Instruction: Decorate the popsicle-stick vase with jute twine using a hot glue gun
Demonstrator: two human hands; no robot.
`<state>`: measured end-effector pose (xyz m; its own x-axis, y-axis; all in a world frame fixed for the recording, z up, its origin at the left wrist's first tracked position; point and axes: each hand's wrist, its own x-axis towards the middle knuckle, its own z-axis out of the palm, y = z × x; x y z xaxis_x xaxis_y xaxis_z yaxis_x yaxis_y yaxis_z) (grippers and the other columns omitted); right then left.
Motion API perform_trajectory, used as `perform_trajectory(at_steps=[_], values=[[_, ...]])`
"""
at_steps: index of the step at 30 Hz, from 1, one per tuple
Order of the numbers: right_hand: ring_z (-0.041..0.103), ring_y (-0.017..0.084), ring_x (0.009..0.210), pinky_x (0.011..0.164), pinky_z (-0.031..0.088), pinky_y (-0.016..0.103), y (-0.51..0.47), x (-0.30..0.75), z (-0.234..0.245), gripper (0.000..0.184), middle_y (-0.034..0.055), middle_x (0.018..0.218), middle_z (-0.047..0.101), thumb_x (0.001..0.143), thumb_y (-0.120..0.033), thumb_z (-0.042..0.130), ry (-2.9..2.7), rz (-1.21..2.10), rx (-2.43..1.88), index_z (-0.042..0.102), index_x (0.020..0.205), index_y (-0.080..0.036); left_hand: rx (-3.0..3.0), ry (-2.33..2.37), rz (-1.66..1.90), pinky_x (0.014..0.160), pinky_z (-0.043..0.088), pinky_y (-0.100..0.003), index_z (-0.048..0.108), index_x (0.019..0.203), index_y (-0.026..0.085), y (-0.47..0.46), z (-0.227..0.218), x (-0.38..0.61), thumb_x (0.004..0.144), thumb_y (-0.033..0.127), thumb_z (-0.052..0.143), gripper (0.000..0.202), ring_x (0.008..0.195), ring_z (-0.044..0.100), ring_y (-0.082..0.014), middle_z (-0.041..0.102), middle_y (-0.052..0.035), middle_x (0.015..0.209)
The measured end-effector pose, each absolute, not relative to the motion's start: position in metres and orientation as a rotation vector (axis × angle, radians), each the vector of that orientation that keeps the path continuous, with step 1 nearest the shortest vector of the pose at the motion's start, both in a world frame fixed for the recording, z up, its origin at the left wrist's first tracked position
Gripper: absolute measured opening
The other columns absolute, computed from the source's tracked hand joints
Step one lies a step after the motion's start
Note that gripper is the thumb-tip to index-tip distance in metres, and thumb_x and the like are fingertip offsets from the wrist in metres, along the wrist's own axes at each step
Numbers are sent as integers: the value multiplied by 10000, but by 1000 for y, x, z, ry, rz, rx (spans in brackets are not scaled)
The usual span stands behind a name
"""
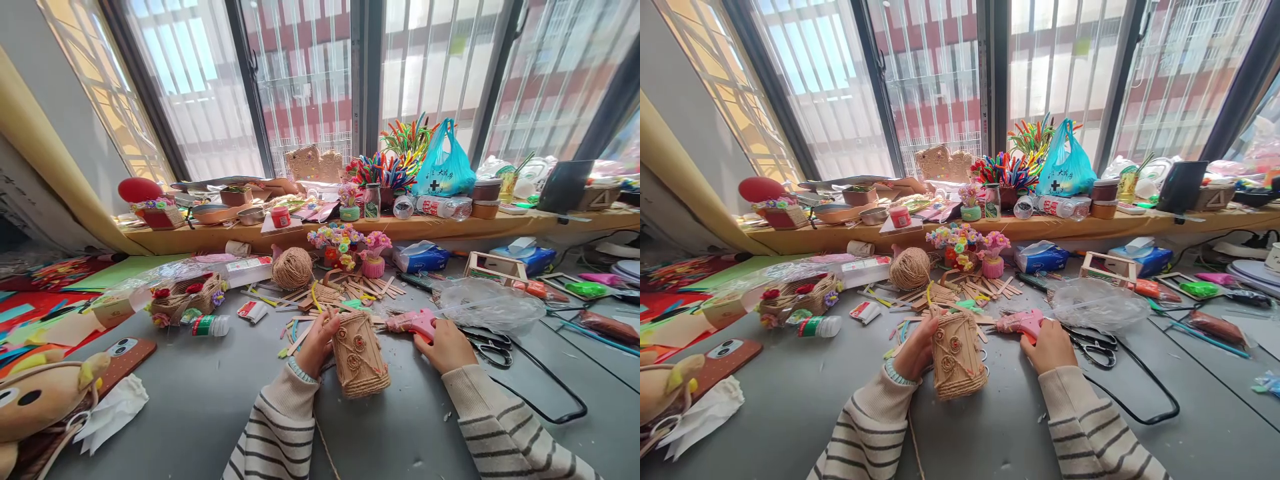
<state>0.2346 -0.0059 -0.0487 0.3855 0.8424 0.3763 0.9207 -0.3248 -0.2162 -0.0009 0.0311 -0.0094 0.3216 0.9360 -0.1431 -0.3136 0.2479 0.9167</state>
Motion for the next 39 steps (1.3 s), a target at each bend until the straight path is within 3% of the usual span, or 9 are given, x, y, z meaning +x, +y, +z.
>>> perform_trajectory(at_steps=[6,15,19,23,26,39], values=[[590,225,751,617,427,306,-14,237,-35,396,136,894,607,738,-451,452,-1383,-280,-2191,536,935,-118,945,855,981,819,435,-349,538,987,209,35,-14,-2,579,513,663,524,1104,493,-280,602,-71,1062],[544,193,551,532,406,296,-35,223,-1,540,70,706,604,685,-636,434,-1092,-271,-1856,533,924,-163,998,815,974,831,427,-348,505,1056,203,28,-5,-2,640,480,632,516,1098,494,-272,581,-77,1065],[492,156,501,511,387,278,-37,221,2,491,51,653,568,715,-593,425,-1171,-490,-1742,534,887,-146,1007,799,972,837,427,-352,490,1075,196,28,-5,-2,643,480,629,535,1102,493,-277,575,-90,1091],[516,158,540,512,386,264,-37,222,-1,320,41,637,551,741,-469,471,-1288,-724,-1627,526,815,-162,993,813,990,822,434,-334,508,1039,199,27,-5,-2,658,472,619,482,1080,512,-261,593,-84,1073],[534,171,559,514,393,269,-37,221,-3,291,50,648,565,755,-437,472,-1326,-818,-1595,530,816,-159,983,817,984,811,437,-320,513,1034,203,26,-5,-2,658,466,620,472,1063,524,-251,599,-77,1062],[571,171,604,545,403,262,-38,218,-5,305,67,717,608,775,-431,449,-1362,-854,-1639,532,853,-149,975,827,985,829,425,-321,513,1041,206,27,-7,-3,681,455,599,446,1094,506,-247,601,-63,1060]])
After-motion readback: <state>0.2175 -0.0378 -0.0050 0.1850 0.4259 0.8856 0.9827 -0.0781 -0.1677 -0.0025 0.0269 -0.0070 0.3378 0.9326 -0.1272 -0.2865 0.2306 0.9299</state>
